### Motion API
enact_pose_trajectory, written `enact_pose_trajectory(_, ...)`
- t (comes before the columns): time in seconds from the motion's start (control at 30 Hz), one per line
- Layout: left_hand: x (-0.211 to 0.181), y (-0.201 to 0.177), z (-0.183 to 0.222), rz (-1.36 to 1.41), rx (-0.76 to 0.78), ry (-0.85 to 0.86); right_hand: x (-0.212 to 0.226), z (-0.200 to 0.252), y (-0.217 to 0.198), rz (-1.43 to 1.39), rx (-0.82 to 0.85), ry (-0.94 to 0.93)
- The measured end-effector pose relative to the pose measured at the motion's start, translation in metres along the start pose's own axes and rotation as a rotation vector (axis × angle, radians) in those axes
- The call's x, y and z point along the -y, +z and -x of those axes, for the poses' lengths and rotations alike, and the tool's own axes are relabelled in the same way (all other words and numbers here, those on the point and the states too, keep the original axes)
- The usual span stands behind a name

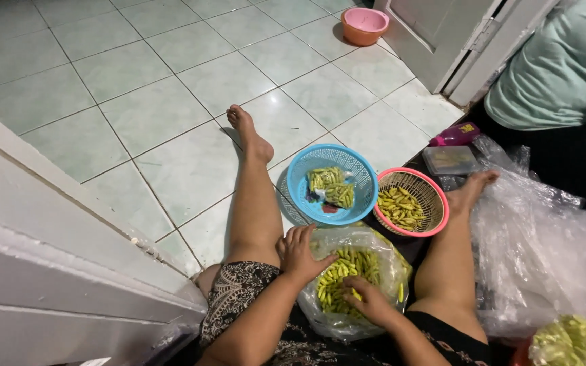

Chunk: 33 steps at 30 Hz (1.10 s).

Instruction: The person sorts and bags green peppers while sitting on the floor, picking through a large pile in a plastic bag and placing them into smaller clear bags and colorful plastic baskets.

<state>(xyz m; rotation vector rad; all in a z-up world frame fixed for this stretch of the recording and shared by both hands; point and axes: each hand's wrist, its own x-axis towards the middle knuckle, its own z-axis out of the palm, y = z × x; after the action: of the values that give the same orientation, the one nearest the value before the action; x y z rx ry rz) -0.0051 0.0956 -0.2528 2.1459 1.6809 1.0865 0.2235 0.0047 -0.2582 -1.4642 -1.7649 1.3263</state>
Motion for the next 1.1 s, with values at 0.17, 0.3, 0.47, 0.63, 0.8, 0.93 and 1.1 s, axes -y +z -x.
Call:
enact_pose_trajectory(0.17,-0.002,-0.015,0.001,-0.205,0.494,-0.164,-0.050,-0.027,0.005,0.555,-0.181,-0.041)
enact_pose_trajectory(0.3,0.033,0.008,0.006,-0.158,0.510,-0.267,-0.032,-0.035,-0.006,0.515,-0.296,0.031)
enact_pose_trajectory(0.47,0.050,0.014,0.011,-0.055,0.404,-0.282,-0.080,-0.052,-0.002,0.495,-0.455,0.200)
enact_pose_trajectory(0.63,-0.022,-0.048,-0.017,-0.018,0.021,-0.105,-0.031,-0.038,-0.017,0.502,-0.555,0.310)
enact_pose_trajectory(0.8,-0.021,-0.051,-0.006,-0.019,0.188,-0.174,-0.034,-0.015,-0.022,0.457,-0.608,0.292)
enact_pose_trajectory(0.93,-0.023,-0.069,0.009,0.323,0.329,-0.347,-0.033,-0.011,-0.033,0.666,-0.726,-0.023)
enact_pose_trajectory(1.1,0.001,-0.047,0.040,0.379,0.551,-0.463,0.061,0.017,-0.047,0.601,-1.018,-0.633)
